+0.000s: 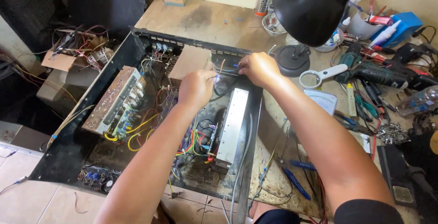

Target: The person is stripping insulation from wires, twisting them together, and soldering connections on an electronic device at a workbench.

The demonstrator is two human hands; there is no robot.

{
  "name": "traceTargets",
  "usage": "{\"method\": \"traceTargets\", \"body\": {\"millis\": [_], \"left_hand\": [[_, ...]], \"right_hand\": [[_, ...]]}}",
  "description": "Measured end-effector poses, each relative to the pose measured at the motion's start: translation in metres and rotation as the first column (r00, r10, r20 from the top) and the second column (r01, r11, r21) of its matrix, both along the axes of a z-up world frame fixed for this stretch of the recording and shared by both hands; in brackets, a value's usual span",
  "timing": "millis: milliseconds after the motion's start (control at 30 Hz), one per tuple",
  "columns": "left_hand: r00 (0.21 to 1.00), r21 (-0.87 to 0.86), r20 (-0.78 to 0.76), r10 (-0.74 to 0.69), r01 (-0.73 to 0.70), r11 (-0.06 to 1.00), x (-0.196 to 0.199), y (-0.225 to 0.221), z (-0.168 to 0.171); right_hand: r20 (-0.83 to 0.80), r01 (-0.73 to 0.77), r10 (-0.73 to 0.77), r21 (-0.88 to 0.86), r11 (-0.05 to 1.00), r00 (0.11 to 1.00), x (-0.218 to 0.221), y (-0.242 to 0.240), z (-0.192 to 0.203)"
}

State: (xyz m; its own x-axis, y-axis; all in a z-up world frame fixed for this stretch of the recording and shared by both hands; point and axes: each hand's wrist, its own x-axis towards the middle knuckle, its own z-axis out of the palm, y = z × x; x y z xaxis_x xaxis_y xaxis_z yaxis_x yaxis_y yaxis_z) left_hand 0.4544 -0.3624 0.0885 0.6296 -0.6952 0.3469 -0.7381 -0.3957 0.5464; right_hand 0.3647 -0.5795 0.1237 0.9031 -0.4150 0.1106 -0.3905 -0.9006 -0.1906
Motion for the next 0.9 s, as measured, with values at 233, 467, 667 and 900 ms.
{"method": "traceTargets", "body": {"millis": [233,467,667,900], "left_hand": [[0.999,-0.418,-0.050,-0.006,-0.015,0.908,-0.051,0.044,0.067],[1.000,-0.669,-0.014,0.012,-0.018,0.743,-0.086,0.076,0.090],[0.818,-0.655,-0.497,-0.290,-0.134,0.744,-0.136,0.117,0.120],[0.765,-0.664,-0.540,-0.351,-0.130,0.737,-0.216,0.146,0.111]], "right_hand": [[0.438,-0.072,-0.118,0.394,0.916,0.891,-0.079,0.031,0.036],[0.609,-0.273,-0.412,0.728,0.629,0.678,-0.141,0.092,0.055],[0.478,-0.116,-0.489,0.791,0.600,0.729,-0.230,0.168,0.089],[0.382,-0.103,-0.545,0.876,0.472,0.747,-0.336,0.169,0.004]]}}
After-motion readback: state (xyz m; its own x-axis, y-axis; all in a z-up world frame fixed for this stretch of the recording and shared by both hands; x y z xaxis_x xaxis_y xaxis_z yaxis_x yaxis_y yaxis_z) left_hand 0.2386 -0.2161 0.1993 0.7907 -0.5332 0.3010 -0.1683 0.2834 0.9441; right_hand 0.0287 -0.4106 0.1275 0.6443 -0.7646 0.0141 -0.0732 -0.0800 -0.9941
